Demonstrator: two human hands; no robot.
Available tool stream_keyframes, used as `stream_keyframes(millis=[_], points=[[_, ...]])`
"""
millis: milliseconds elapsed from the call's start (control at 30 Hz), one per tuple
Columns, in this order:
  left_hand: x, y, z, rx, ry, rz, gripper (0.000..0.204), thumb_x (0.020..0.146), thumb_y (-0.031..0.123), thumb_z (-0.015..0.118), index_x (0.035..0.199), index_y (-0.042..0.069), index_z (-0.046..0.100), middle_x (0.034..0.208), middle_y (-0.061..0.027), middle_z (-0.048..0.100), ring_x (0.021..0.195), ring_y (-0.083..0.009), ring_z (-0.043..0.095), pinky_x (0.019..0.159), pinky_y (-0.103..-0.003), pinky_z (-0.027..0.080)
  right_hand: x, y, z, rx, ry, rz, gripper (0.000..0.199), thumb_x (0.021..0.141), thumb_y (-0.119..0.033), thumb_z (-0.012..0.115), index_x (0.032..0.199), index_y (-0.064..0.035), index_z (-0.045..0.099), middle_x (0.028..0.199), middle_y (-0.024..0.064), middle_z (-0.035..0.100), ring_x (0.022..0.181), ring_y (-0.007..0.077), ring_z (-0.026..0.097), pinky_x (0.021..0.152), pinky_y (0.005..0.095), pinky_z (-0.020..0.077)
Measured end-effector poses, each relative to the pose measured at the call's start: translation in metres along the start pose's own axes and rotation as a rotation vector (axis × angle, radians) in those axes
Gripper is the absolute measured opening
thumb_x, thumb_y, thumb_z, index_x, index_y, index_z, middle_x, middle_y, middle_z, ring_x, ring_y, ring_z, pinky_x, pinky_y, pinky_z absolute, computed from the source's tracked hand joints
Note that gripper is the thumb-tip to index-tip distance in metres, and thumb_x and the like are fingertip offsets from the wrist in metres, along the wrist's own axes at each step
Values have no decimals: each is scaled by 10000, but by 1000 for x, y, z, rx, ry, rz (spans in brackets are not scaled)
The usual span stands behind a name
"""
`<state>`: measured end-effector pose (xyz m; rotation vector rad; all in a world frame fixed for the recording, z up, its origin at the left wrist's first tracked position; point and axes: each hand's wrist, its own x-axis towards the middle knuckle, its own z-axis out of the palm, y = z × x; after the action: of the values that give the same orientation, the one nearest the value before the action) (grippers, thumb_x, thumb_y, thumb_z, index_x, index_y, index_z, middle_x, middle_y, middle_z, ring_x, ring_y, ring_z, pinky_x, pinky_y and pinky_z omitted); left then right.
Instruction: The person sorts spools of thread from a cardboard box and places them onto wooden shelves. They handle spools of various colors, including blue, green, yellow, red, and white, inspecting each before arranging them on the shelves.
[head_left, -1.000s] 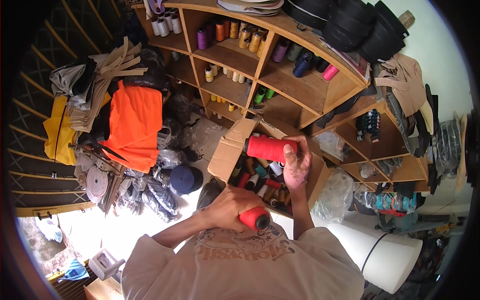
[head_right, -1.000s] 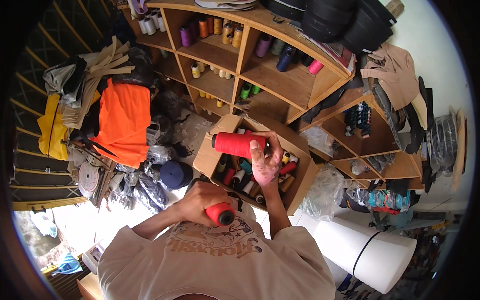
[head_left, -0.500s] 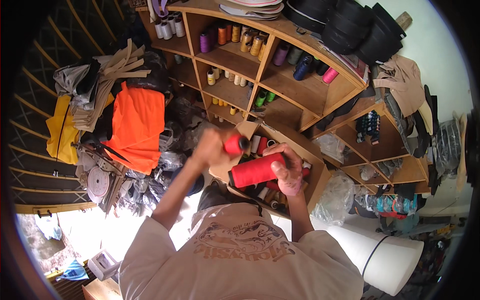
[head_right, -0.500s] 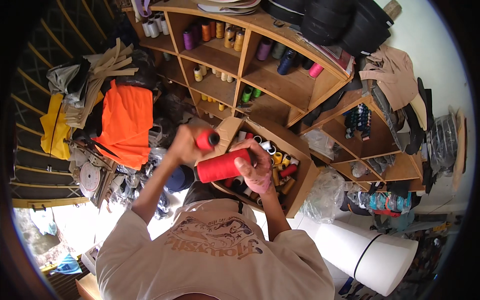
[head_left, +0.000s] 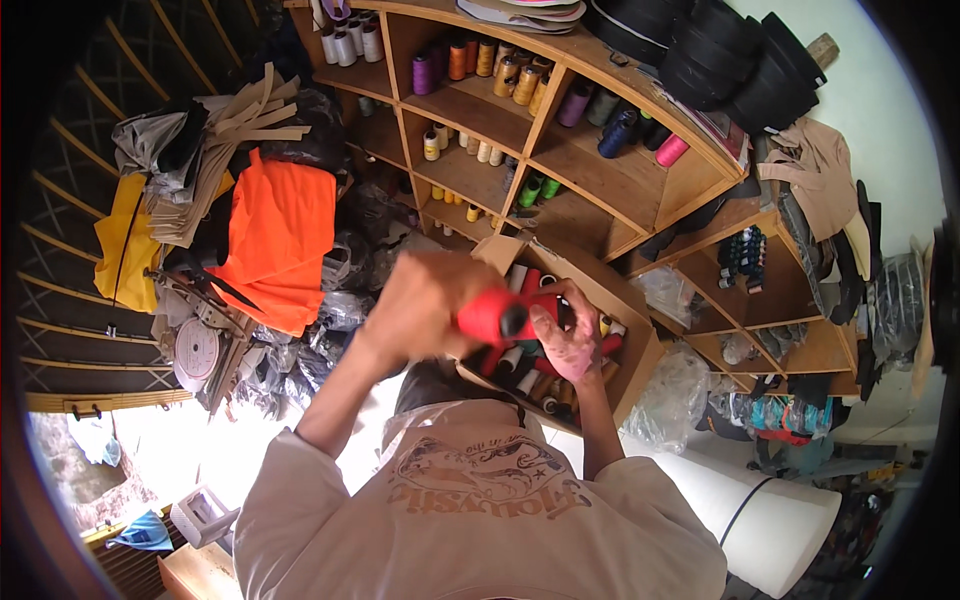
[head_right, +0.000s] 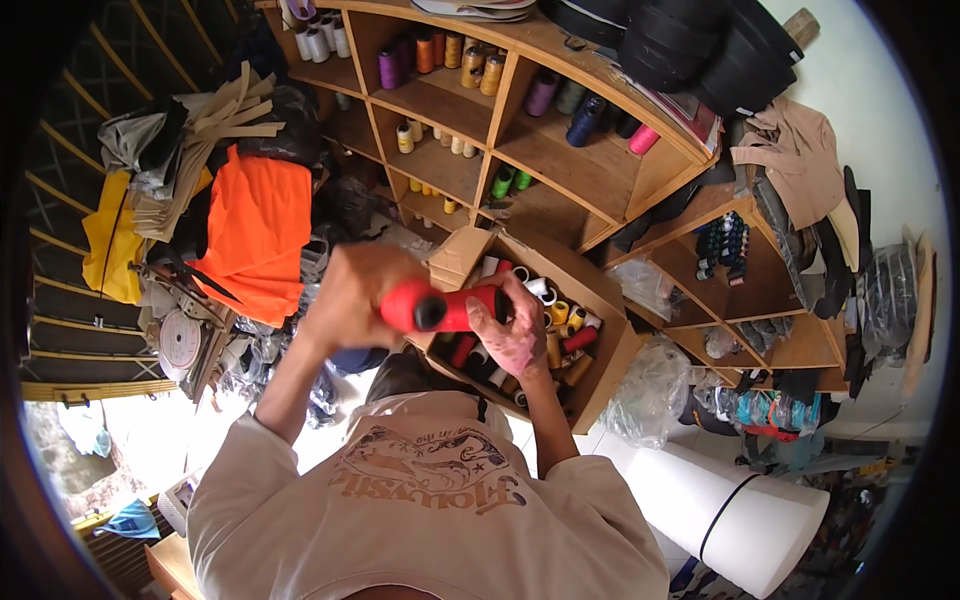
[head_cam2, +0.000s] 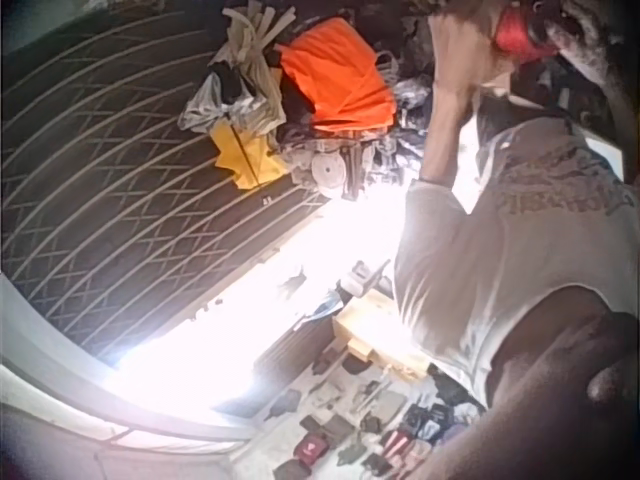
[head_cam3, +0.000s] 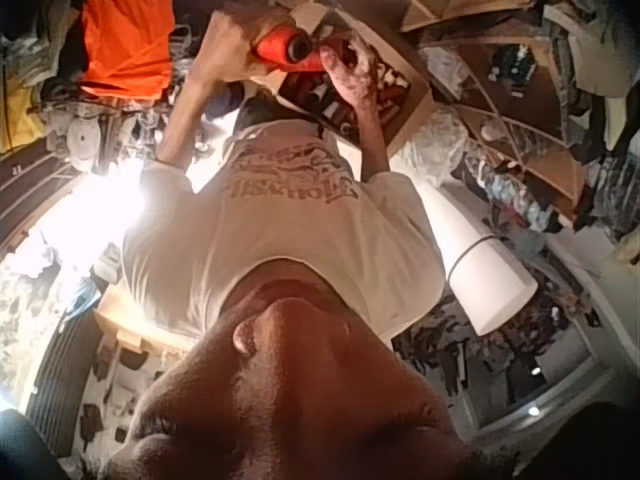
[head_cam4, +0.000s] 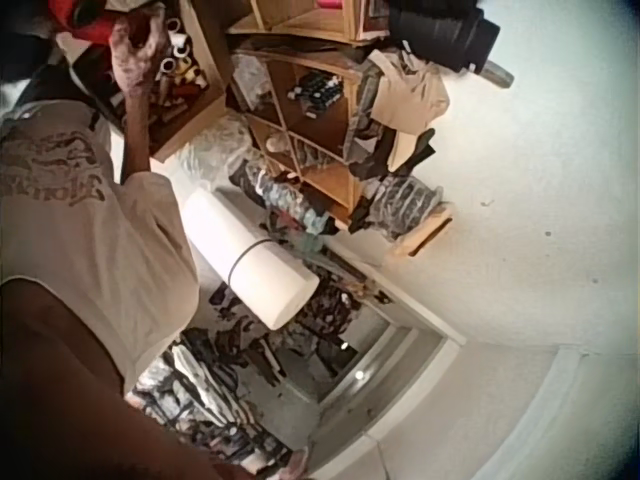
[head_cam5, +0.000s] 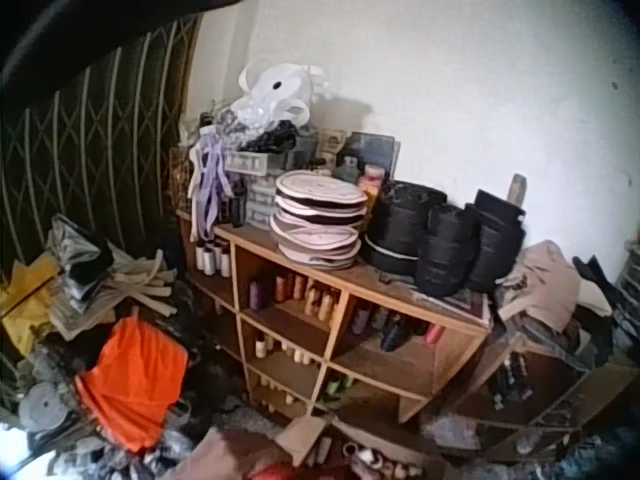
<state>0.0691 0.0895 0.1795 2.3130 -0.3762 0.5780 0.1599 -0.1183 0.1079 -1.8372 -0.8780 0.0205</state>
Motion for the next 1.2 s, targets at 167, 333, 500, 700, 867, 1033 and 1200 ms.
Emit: stream_keyframes(millis=[167,333,500,700,867,1033,1200], points=[[-9,-62,34,-178,-17,-279,316,580,127,770,850,39,633,750,-110,639,689,-245,641,652,-320,500,3,-1,0,313,-121,29,221,855,-241,645,912,-33,598,827,74,594,713,184,573,681,309,480],[-57,-43,101,-604,-34,-401,317,634,122,750,921,42,642,789,-108,645,713,-190,625,723,-322,507,3,-15,-2,783,-25,329,268,883,-306,641,918,-45,592,803,-16,545,639,58,483,527,226,411],[-88,-3,109,-603,-226,-407,347,660,172,749,968,61,634,821,-123,659,751,-256,650,741,-362,511,7,-1,2,636,99,328,302,888,-344,652,911,-53,575,746,-21,525,578,41,446,473,199,360],[-79,43,68,-562,-512,-343,336,699,184,771,1000,77,668,859,-126,683,788,-287,665,749,-362,525,9,3,8,691,151,337,287,895,-301,659,927,-34,560,725,16,550,537,70,470,470,221,383],[-52,50,30,-1028,-260,-58,372,662,256,819,900,39,633,1041,-138,625,890,-278,642,774,-367,500,10,4,10,672,140,340,252,909,-247,645,952,-17,552,727,34,564,537,85,488,477,234,398],[-41,35,8,-918,374,-339,353,650,215,798,875,-1,633,1108,-142,607,886,-203,618,768,-319,483,10,-2,10,714,199,361,232,914,-213,634,991,-11,549,739,47,571,548,109,512,490,243,411],[-23,-1,25,-494,733,-546,393,731,48,716,1097,-21,592,996,-73,618,820,-126,563,816,-273,452,10,-10,10,764,180,361,229,921,-207,619,1007,-8,546,746,56,574,545,125,526,487,254,417]])
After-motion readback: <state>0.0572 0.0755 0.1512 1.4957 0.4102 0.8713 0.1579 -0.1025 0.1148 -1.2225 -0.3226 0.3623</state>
